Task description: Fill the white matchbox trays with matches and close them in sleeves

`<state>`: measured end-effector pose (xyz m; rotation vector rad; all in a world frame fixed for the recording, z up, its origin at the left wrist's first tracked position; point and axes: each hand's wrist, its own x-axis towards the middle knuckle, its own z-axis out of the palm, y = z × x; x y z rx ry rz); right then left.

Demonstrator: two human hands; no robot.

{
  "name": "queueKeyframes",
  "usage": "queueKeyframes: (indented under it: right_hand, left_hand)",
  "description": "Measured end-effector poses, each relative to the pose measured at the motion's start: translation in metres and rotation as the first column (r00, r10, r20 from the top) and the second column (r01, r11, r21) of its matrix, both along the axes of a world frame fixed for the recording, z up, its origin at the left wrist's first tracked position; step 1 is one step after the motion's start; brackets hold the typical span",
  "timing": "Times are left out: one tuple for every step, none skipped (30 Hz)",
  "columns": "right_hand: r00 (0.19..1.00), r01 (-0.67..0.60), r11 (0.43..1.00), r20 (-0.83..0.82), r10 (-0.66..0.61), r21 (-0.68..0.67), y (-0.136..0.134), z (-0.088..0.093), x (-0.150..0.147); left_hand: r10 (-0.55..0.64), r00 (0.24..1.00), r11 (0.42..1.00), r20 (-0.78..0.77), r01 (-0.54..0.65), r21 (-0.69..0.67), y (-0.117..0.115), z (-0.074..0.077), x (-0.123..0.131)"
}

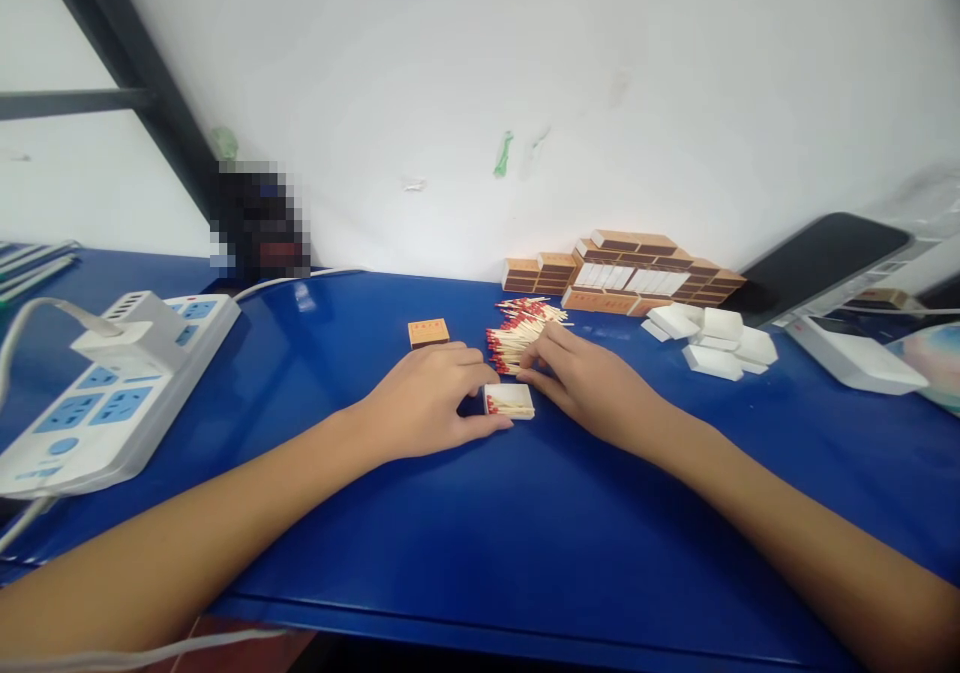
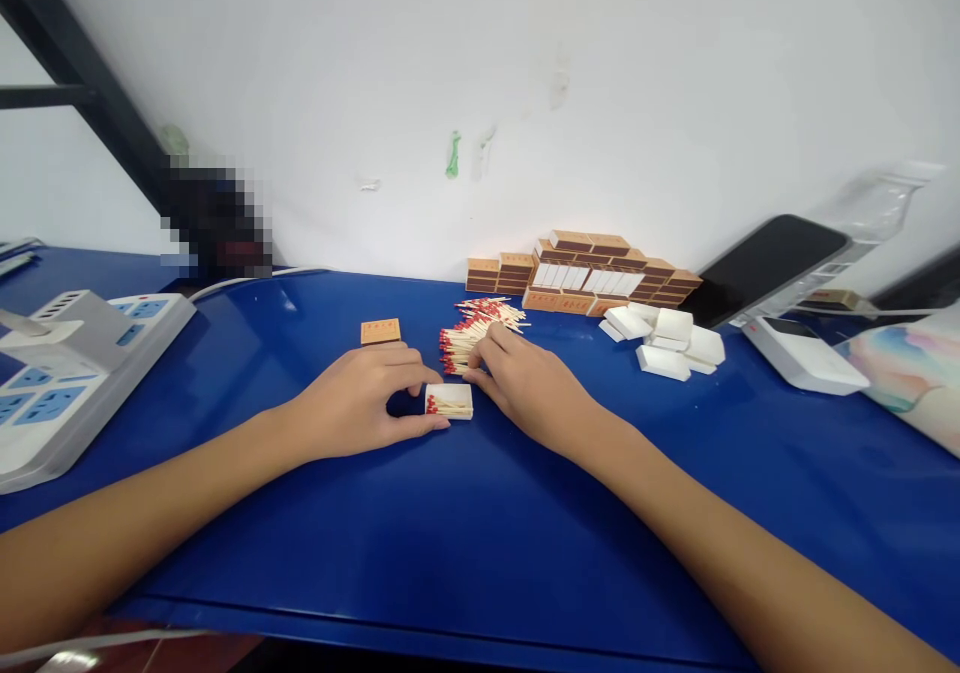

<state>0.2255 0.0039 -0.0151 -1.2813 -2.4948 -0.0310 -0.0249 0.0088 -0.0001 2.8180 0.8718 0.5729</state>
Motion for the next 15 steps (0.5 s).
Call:
queueKeyframes:
  right_hand:
    - [1.0, -0.002, 1.0, 0.016, 0.002, 0.007, -0.0006, 0.0003, -0.0003]
    - [1.0, -0.003, 1.0, 0.03, 0.003, 0.02, -0.0011, 0.0003, -0.0011]
    - [0.999, -0.004, 0.999, 0.048, 0.002, 0.037, -0.0013, 0.0001, -0.0022]
    - [0.997, -0.001, 0.998, 0.073, -0.004, 0.058, -0.0015, -0.0003, -0.0035]
    - [0.995, 0.005, 0.997, 0.104, -0.013, 0.081, -0.0016, -0.0005, -0.0049]
    - [0.99, 0.012, 0.995, 0.14, -0.026, 0.103, -0.0017, -0.0007, -0.0063]
    - [0.983, 0.02, 0.992, 0.177, -0.042, 0.122, -0.0017, -0.0006, -0.0075]
    - [0.976, 0.028, 0.99, 0.21, -0.057, 0.136, -0.0016, -0.0005, -0.0082]
    - [0.969, 0.032, 0.989, 0.237, -0.066, 0.144, -0.0015, -0.0003, -0.0084]
    - [0.965, 0.032, 0.988, 0.254, -0.069, 0.148, -0.0013, -0.0001, -0.0082]
    - [0.962, 0.027, 0.988, 0.264, -0.066, 0.149, -0.0009, -0.0001, -0.0074]
    - [0.962, 0.02, 0.989, 0.268, -0.06, 0.148, -0.0003, -0.0003, -0.0063]
    - [0.962, 0.013, 0.989, 0.268, -0.053, 0.147, 0.0004, -0.0008, -0.0048]
    - [0.963, 0.009, 0.989, 0.266, -0.048, 0.147, 0.0012, -0.0015, -0.0032]
    - [0.964, 0.01, 0.989, 0.262, -0.049, 0.149, 0.002, -0.0025, -0.0016]
  left_hand:
    - [0.002, 1.0, 1.0, 0.0, -0.002, 0.003, 0.0002, -0.0001, 0.0]
    - [0.003, 1.0, 1.0, 0.0, -0.003, 0.005, 0.0004, -0.0002, 0.0002]
    - [0.003, 1.0, 1.0, 0.0, -0.003, 0.006, 0.0005, -0.0003, 0.0004]
    - [0.003, 1.0, 1.0, 0.0, -0.003, 0.006, 0.0006, -0.0004, 0.0007]
    - [0.004, 1.0, 1.0, -0.001, -0.004, 0.004, 0.0006, -0.0004, 0.0011]
    - [0.006, 1.0, 1.0, -0.003, -0.006, 0.001, 0.0005, -0.0003, 0.0014]
    - [0.008, 1.0, 1.0, -0.003, -0.008, -0.002, 0.0003, -0.0002, 0.0016]
    - [0.009, 1.0, 1.0, -0.005, -0.009, -0.006, 0.0002, -0.0002, 0.0018]
    - [0.009, 1.0, 1.0, -0.004, -0.009, -0.009, 0.0002, -0.0001, 0.0018]
    - [0.008, 1.0, 1.0, -0.003, -0.008, -0.011, 0.0002, -0.0001, 0.0017]
    - [0.007, 1.0, 1.0, -0.001, -0.007, -0.013, 0.0003, -0.0002, 0.0015]
    - [0.008, 1.0, 1.0, 0.002, -0.008, -0.015, 0.0005, -0.0003, 0.0012]
    - [0.008, 1.0, 1.0, 0.005, -0.008, -0.016, 0.0009, -0.0004, 0.0009]
    - [0.01, 1.0, 1.0, 0.009, -0.01, -0.018, 0.0013, -0.0005, 0.0005]
    - [0.013, 1.0, 1.0, 0.013, -0.013, -0.019, 0.0017, -0.0005, 0.0001]
